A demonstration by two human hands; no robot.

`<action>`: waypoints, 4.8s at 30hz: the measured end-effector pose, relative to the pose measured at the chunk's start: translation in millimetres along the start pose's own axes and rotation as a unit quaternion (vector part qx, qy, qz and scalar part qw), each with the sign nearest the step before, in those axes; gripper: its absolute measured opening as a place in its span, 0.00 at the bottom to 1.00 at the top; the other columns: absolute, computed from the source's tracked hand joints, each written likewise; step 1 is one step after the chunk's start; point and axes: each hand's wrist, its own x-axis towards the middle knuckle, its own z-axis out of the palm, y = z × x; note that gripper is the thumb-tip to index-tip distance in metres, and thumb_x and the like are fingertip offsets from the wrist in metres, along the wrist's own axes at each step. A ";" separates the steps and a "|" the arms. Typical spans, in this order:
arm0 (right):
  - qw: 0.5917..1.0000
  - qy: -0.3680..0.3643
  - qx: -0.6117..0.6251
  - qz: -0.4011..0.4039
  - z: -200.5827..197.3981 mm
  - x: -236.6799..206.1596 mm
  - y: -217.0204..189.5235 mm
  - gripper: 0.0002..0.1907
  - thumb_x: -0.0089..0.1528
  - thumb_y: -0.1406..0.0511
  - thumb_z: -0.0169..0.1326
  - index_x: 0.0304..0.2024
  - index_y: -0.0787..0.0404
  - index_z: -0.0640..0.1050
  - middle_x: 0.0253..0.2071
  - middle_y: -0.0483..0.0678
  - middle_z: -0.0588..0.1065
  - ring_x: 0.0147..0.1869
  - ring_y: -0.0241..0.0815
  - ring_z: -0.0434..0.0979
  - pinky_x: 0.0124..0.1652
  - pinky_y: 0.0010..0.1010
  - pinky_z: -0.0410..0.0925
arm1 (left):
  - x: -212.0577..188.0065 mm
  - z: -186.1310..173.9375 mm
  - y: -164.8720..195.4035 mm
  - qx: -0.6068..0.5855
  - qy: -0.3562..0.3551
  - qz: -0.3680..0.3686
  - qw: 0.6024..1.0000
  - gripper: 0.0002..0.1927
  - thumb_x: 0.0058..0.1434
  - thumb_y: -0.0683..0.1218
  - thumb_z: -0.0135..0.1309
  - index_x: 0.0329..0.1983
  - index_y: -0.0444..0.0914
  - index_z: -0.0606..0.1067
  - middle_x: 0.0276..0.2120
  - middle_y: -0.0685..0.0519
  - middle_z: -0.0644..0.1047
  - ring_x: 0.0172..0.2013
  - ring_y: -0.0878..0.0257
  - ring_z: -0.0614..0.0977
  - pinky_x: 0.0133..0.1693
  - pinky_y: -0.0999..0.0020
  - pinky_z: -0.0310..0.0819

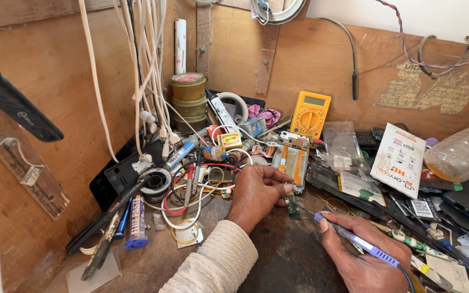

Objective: The person uses a prying tool to remove a small component from a disassembled mobile device. They then use a soldering iron to work on a small circuit board, applying flux and solder to specific points. The person handles the circuit board and tools throughout the clip.

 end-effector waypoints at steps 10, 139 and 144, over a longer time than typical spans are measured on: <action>1.000 -0.006 0.003 0.013 0.7 0.4 -2.5 0.11 0.53 0.69 0.66 0.40 0.62 0.86 0.34 0.47 0.86 0.37 0.32 0.85 0.42 0.23 0.74 | 1.0 0.0 -1.0 -0.013 0.000 0.007 1.000 0.09 0.54 0.35 0.64 0.39 0.30 0.84 0.30 0.49 0.85 0.25 0.69 0.84 0.27 0.75 0.82; 1.000 -0.009 0.004 0.010 0.4 -1.4 -5.1 0.11 0.54 0.69 0.65 0.40 0.62 0.86 0.35 0.48 0.86 0.38 0.33 0.86 0.41 0.24 0.75 | -0.3 -0.5 -1.7 -0.015 -0.002 0.001 1.000 0.09 0.54 0.35 0.64 0.39 0.30 0.84 0.29 0.49 0.85 0.23 0.68 0.83 0.26 0.74 0.80; 1.000 -0.009 0.003 0.008 1.5 -1.4 -3.9 0.12 0.53 0.69 0.65 0.40 0.62 0.86 0.36 0.48 0.86 0.38 0.33 0.86 0.41 0.24 0.76 | 0.7 -1.0 -3.3 -0.006 0.000 0.008 1.000 0.09 0.54 0.35 0.64 0.38 0.30 0.83 0.29 0.49 0.85 0.23 0.68 0.83 0.25 0.75 0.80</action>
